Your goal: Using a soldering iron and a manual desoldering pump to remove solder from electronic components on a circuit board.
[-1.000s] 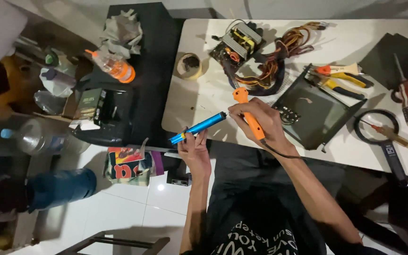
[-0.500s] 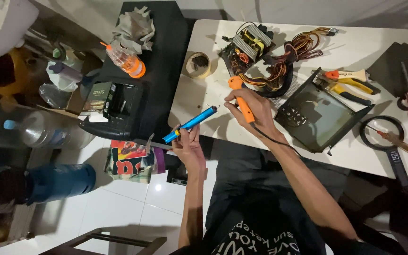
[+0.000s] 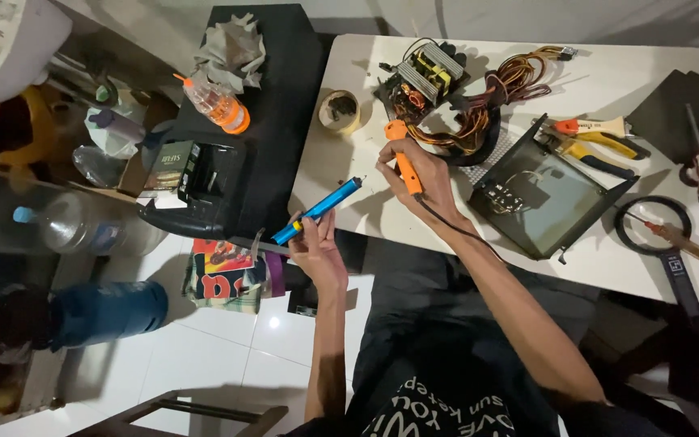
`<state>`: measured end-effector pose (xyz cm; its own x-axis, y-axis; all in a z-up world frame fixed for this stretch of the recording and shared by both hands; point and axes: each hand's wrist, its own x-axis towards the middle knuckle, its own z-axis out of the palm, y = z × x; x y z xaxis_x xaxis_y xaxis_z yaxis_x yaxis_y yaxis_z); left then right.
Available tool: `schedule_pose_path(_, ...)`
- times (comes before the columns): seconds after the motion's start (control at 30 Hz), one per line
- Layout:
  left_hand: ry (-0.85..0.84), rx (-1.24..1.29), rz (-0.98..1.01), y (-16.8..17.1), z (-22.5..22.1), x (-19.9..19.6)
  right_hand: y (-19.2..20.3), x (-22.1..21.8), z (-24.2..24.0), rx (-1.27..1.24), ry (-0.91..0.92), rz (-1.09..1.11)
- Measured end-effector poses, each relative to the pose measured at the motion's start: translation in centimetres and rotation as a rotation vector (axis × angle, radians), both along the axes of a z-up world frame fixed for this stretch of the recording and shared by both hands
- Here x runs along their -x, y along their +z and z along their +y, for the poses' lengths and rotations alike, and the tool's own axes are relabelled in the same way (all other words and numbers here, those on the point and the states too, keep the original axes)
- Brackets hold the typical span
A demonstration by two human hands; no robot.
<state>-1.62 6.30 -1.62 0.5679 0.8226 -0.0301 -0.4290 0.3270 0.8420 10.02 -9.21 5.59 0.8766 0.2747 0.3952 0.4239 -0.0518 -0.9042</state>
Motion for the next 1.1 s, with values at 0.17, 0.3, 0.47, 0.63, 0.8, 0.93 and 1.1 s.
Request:
schedule_pose_path(0.17,-0.028,-0.023,-0.008,0.0,-0.5,-0.1,2.5,1.9,-1.5,-0.058,0.022,0.065)
schedule_pose_path(0.3,-0.095,-0.033,-0.005,1.1,-2.8,-0.2,3.4,3.2,-6.1,-0.060,-0.088,-0.059)
schedule_pose_path(0.47,-0.224,-0.111,0.051,-0.3,-6.1,0.2,2.7,3.9,-15.2,-0.049,-0.111,-0.087)
schedule_pose_path(0.63,-0.323,-0.240,0.076,0.8,-9.5,0.0,0.7,3.1,-21.9,-0.046,-0.160,-0.040)
schedule_pose_path(0.8,-0.392,-0.388,0.143,1.5,-10.8,0.0,-0.3,2.5,-23.6,-0.074,-0.279,0.007)
schedule_pose_path(0.93,-0.396,-0.397,0.113,0.5,-11.0,0.2,-2.6,1.3,-23.9,-0.153,-0.274,0.020)
schedule_pose_path(1.1,-0.404,-0.418,0.087,-0.1,-11.2,0.3,-2.8,1.1,-23.4,-0.004,-0.391,0.062)
